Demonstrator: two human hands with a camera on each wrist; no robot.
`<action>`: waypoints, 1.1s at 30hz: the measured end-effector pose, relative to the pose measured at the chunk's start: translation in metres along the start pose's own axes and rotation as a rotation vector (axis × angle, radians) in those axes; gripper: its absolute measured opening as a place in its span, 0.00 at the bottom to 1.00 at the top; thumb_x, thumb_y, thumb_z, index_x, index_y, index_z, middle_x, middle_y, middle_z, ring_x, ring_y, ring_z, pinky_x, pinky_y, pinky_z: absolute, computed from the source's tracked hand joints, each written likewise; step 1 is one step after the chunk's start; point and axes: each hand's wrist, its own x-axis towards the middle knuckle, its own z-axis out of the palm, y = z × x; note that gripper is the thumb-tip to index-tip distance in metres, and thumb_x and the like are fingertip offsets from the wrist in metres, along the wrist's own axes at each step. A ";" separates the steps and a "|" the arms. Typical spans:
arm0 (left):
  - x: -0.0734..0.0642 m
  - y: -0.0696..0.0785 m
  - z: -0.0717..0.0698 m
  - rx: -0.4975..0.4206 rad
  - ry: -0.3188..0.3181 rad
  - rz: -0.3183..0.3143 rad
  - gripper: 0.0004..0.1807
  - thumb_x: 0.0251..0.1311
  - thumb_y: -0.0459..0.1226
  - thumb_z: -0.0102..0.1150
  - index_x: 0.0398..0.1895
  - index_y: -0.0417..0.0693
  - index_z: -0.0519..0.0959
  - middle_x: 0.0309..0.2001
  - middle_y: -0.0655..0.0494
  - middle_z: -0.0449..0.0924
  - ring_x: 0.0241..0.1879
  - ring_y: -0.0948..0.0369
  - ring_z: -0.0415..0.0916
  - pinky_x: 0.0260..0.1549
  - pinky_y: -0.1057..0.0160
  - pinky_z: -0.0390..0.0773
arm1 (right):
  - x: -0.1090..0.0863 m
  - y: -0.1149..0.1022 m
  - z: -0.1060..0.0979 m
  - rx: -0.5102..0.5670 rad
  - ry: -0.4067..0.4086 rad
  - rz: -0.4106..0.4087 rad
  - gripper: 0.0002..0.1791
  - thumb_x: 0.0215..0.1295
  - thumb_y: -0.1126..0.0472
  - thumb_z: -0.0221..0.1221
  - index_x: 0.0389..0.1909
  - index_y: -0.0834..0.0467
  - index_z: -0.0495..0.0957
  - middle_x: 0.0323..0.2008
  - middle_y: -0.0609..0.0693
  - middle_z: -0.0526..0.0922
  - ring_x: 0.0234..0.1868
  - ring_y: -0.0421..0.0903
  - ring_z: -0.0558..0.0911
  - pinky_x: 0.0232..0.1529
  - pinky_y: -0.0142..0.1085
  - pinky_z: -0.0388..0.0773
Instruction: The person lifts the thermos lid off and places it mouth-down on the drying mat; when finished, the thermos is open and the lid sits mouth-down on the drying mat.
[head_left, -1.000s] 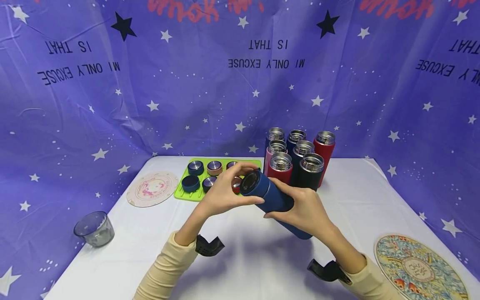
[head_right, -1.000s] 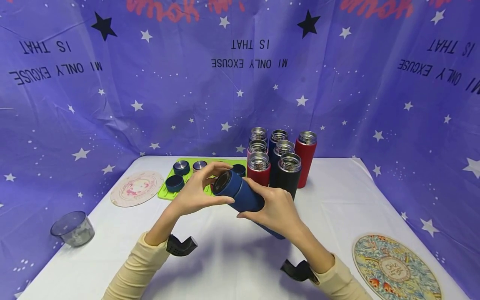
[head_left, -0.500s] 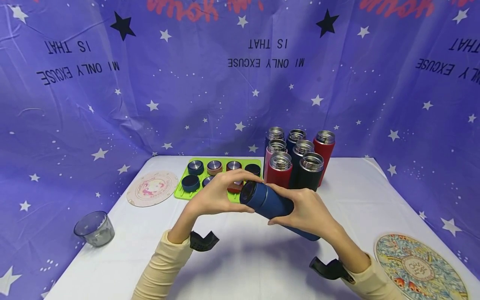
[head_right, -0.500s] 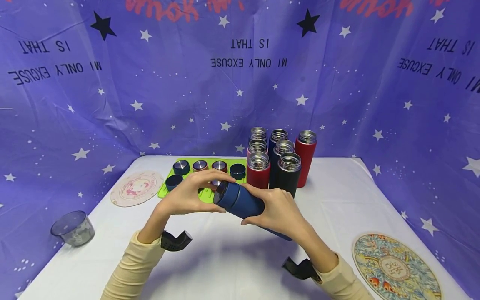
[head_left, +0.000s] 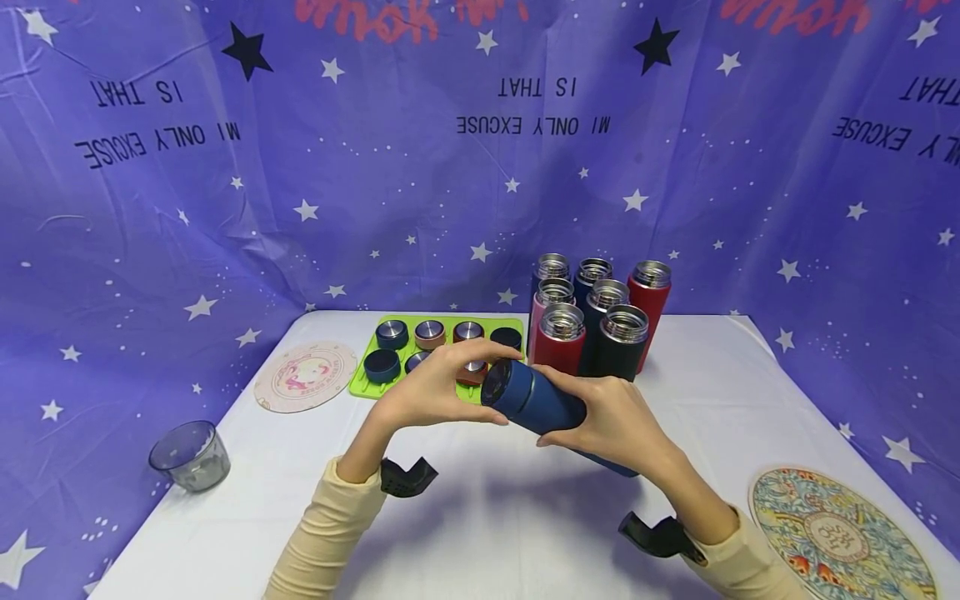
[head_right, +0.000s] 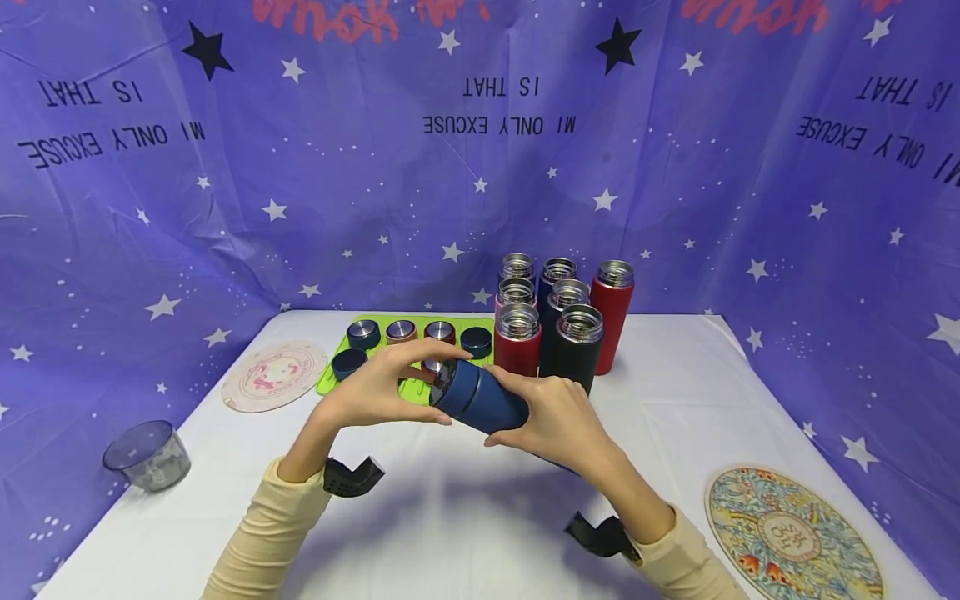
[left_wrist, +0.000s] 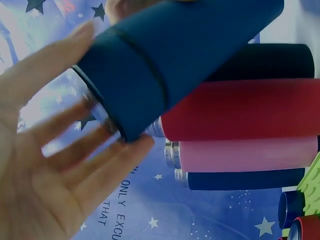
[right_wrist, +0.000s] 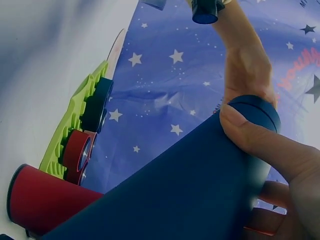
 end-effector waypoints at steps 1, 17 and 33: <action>0.000 0.000 -0.001 0.003 -0.018 0.034 0.38 0.45 0.41 0.77 0.63 0.52 0.73 0.58 0.61 0.73 0.57 0.63 0.71 0.50 0.62 0.78 | 0.000 0.001 0.000 0.005 0.001 -0.001 0.48 0.34 0.41 0.78 0.63 0.46 0.75 0.34 0.46 0.86 0.28 0.38 0.80 0.29 0.34 0.79; -0.001 0.019 -0.004 0.007 0.088 0.046 0.34 0.41 0.36 0.79 0.57 0.44 0.77 0.50 0.54 0.77 0.47 0.58 0.76 0.36 0.64 0.83 | 0.000 0.005 -0.002 0.071 0.086 -0.038 0.46 0.33 0.38 0.77 0.61 0.44 0.77 0.33 0.45 0.86 0.28 0.36 0.79 0.29 0.34 0.79; 0.003 0.003 -0.001 0.058 -0.007 0.129 0.38 0.44 0.37 0.78 0.62 0.48 0.73 0.58 0.56 0.74 0.59 0.60 0.69 0.55 0.58 0.75 | 0.000 0.005 -0.005 0.019 0.039 -0.027 0.47 0.33 0.37 0.77 0.61 0.45 0.77 0.34 0.46 0.86 0.28 0.38 0.80 0.29 0.35 0.79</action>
